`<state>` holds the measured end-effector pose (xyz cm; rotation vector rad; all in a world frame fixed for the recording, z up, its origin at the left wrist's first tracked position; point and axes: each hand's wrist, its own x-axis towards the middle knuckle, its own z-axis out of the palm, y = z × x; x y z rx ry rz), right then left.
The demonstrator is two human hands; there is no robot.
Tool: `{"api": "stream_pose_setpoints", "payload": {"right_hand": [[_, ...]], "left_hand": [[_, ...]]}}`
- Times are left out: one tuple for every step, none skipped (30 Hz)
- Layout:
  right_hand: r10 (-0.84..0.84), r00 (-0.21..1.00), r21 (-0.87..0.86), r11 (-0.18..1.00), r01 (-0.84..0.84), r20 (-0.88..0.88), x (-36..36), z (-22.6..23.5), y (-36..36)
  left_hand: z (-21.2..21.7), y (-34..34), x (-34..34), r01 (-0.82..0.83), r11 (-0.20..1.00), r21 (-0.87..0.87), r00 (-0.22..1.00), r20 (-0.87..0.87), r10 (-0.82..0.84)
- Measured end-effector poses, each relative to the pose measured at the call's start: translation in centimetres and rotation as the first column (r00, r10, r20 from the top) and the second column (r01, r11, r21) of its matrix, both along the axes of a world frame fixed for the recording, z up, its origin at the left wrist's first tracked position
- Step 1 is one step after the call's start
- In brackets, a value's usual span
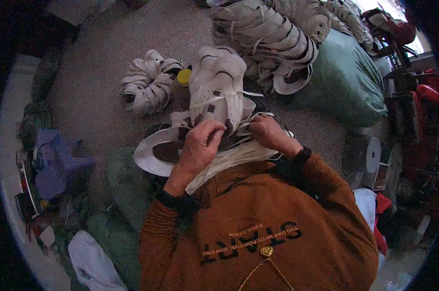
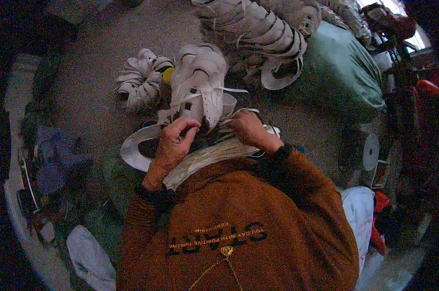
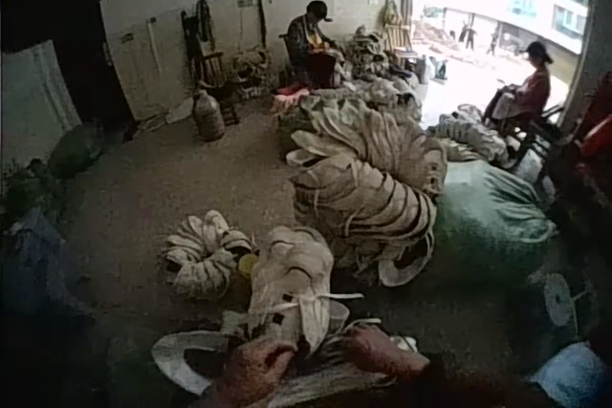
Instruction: Threading laces through shoe uppers and tying them into bundles in a factory setting.
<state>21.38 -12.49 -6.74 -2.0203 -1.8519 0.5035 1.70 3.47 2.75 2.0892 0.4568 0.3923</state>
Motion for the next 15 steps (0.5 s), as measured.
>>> {"api": "stream_pose_setpoints", "payload": {"right_hand": [[0.003, 1.000, 0.002, 1.000, -0.003, 0.002, 0.3, 1.0, 0.0], [0.015, 0.990, 0.023, 1.000, -0.012, -0.142, 0.5, 1.8, -0.1], [0.029, 0.959, 0.045, 0.999, -0.017, -0.281, 0.6, 2.5, -0.2], [0.027, 0.961, 0.046, 0.999, -0.015, -0.276, 0.6, 3.0, -0.4], [0.006, 0.923, 0.073, 0.997, 0.024, -0.385, 0.4, 3.4, -0.7], [-0.010, 0.872, 0.095, 0.993, 0.065, -0.489, 0.2, 4.0, -1.0], [-0.008, 0.874, 0.099, 0.993, 0.063, -0.485, -0.4, 5.2, -1.2], [-0.062, 0.764, 0.060, 0.989, 0.132, -0.642, -1.2, 7.0, -1.1], [-0.112, 0.623, 0.010, 0.982, 0.189, -0.774, -1.6, 8.5, -0.9], [-0.116, 0.628, 0.011, 0.981, 0.196, -0.769, -1.2, 9.8, -1.1], [-0.194, 0.542, -0.106, 0.976, 0.190, -0.817, -0.8, 10.8, -1.2], [-0.274, 0.452, -0.219, 0.961, 0.170, -0.849, -0.4, 11.6, -1.3], [-0.268, 0.486, -0.220, 0.963, 0.155, -0.832, 0.4, 12.2, -1.3], [-0.267, 0.486, -0.217, 0.963, 0.158, -0.832, 0.7, 12.1, -1.7], [-0.271, 0.459, -0.206, 0.960, 0.188, -0.846, 1.1, 11.9, -2.0]], "left_hand": [[0.3, 0.0, -0.1, -0.002, 1.000, -0.021, 1.000, -0.013, 0.002], [0.4, 0.0, -0.1, -0.005, 0.999, -0.042, 1.000, -0.026, 0.004], [0.1, 0.0, 0.2, -0.007, 0.999, -0.041, 1.000, -0.025, 0.006], [-0.1, -0.3, 0.7, 0.021, 0.999, -0.038, 1.000, 0.008, -0.021], [-0.2, -0.7, 1.3, 0.050, 0.998, -0.034, 0.998, 0.041, -0.049], [-0.4, -1.4, 2.0, 0.054, 0.998, -0.032, 0.998, 0.047, -0.052], [-0.4, -2.2, 2.7, 0.093, 0.995, -0.047, 0.991, 0.105, -0.088], [-0.3, -2.7, 3.0, 0.128, 0.990, -0.059, 0.980, 0.159, -0.117], [-0.2, -2.6, 2.9, 0.163, 0.985, 0.052, 0.975, 0.143, -0.169], [-0.4, -2.7, 3.1, 0.170, 0.984, 0.053, 0.973, 0.151, -0.176], [-0.8, -2.6, 2.9, 0.167, 0.959, -0.229, 0.985, 0.091, -0.149], [-1.1, -2.4, 2.5, 0.132, 0.860, -0.492, 0.990, 0.024, -0.139], [-0.9, -2.0, 2.2, 0.137, 0.861, -0.490, 0.989, 0.025, -0.143], [-0.5, -1.4, 1.7, 0.127, 0.832, -0.541, 0.988, -0.004, -0.154], [-0.3, -1.0, 1.4, 0.114, 0.801, -0.588, 0.986, -0.032, -0.164]]}}
